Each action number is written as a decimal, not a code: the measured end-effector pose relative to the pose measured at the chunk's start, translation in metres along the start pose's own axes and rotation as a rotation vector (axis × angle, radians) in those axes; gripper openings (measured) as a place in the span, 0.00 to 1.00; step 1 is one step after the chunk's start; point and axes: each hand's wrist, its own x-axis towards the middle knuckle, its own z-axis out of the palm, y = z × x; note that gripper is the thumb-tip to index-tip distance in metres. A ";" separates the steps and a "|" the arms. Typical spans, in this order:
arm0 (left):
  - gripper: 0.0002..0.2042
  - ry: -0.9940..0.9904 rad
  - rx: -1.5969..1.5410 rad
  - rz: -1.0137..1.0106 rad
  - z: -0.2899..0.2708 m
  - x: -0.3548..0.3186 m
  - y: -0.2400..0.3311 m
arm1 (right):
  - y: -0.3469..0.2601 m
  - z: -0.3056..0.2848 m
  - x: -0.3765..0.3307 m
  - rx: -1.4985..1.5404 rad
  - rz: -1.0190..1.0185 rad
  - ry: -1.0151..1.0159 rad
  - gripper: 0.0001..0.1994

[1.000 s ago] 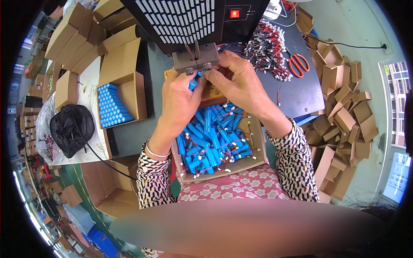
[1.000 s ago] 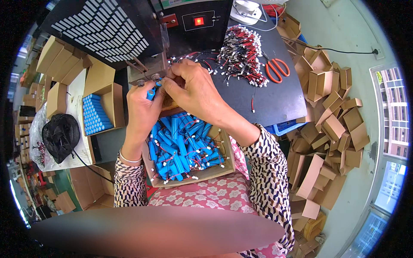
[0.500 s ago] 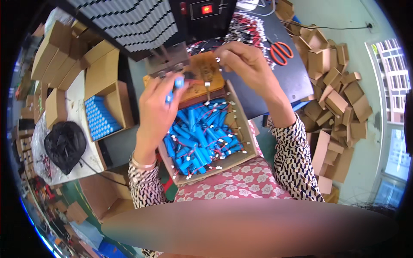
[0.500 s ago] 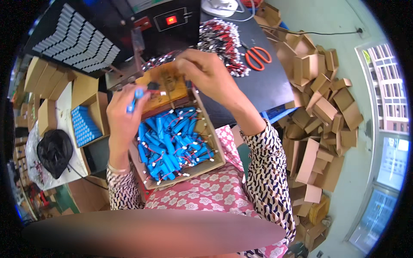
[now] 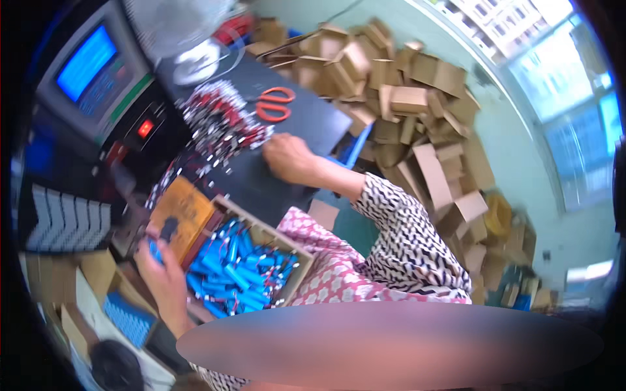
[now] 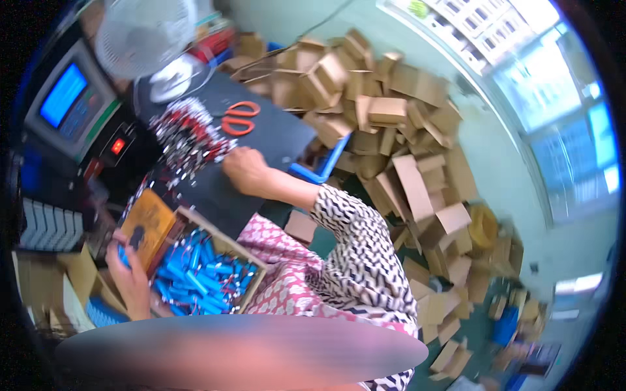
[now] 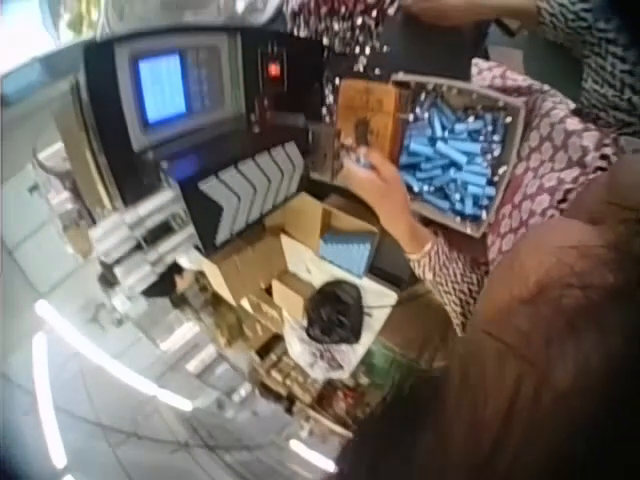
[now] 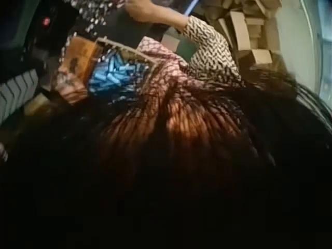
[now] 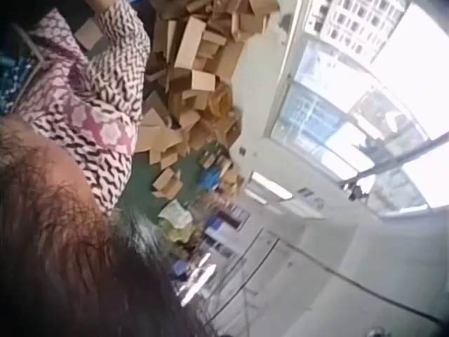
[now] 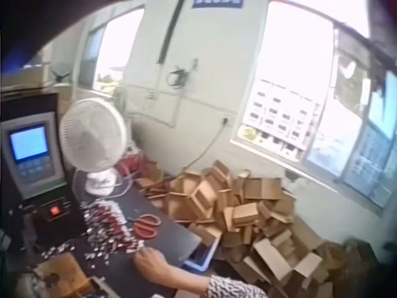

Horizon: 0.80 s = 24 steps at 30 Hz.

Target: The person spot-welds small cylindrical battery cells using a spot welding machine.

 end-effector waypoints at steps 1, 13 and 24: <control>0.14 -0.029 0.009 0.050 -0.003 0.006 0.013 | 0.011 -0.001 -0.007 0.078 -0.033 0.166 0.06; 0.13 0.085 0.064 -0.151 -0.003 0.020 0.037 | -0.072 -0.054 -0.015 0.953 -0.391 0.382 0.04; 0.09 0.282 -0.150 0.081 0.018 0.019 0.035 | -0.133 -0.064 0.013 1.297 -0.423 0.108 0.06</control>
